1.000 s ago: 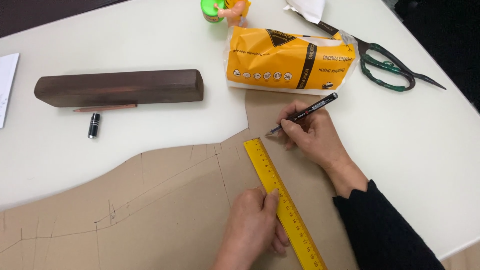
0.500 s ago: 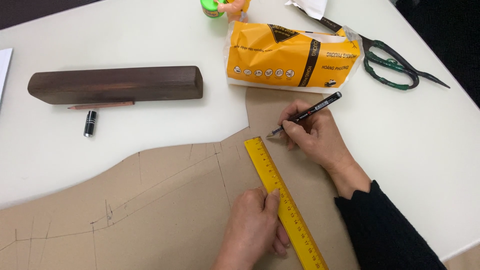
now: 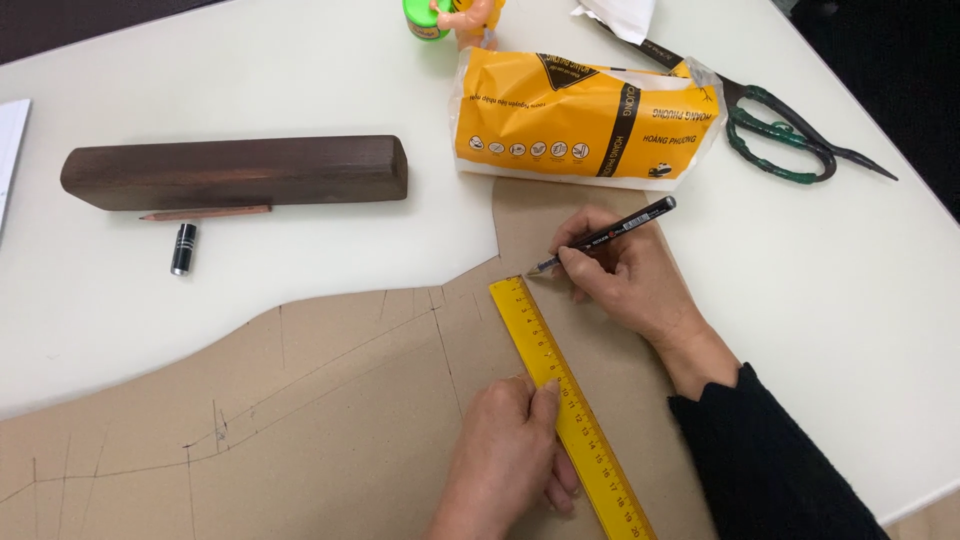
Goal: The person uses a yellow ruler and a pen to draw straight lines and mark measurements on a large sheet of brown paper. They adjust the ruler's position multiple times to create a pattern layout on the table.
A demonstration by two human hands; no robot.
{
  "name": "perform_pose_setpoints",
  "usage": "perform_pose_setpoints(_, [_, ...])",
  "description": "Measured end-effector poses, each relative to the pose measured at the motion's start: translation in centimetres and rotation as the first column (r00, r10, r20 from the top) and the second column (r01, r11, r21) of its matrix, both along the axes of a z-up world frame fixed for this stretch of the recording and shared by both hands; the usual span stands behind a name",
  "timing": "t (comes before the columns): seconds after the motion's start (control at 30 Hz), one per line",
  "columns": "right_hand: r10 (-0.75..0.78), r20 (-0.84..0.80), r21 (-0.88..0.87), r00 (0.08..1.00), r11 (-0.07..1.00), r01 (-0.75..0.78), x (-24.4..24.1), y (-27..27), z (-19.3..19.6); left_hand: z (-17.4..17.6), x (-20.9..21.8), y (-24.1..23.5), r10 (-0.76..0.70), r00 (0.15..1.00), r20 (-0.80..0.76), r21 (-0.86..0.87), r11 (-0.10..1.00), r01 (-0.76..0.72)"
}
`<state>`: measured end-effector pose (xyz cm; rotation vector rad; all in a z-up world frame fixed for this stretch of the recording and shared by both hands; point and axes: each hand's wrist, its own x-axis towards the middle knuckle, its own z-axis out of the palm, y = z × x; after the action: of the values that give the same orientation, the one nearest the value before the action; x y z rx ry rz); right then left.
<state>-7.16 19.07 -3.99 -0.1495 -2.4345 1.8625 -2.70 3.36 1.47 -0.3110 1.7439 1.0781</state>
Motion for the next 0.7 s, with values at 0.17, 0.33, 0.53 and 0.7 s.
perform_pose_setpoints(0.17, [-0.012,0.004,-0.002,1.000,1.000,0.012,0.0,0.0,0.2,-0.3,0.2,0.0,-0.005,1.000,-0.005,0.001,1.000,0.005])
perform_pose_setpoints(0.33, [-0.025,0.011,-0.006,1.000,1.000,0.025,0.1,-0.2,0.5,-0.5,0.2,0.0,-0.010,1.000,-0.008,0.000,1.000,0.010])
perform_pose_setpoints(0.53, [-0.042,0.018,-0.008,0.999,0.999,0.042,0.0,1.0,-0.3,-0.4,0.2,-0.2,-0.018,1.000,-0.013,0.002,1.000,0.018])
perform_pose_setpoints(0.7, [-0.062,0.017,-0.006,0.998,0.998,0.062,0.2,2.6,0.6,-0.5,0.4,0.4,-0.031,0.999,-0.024,0.007,0.999,0.032])
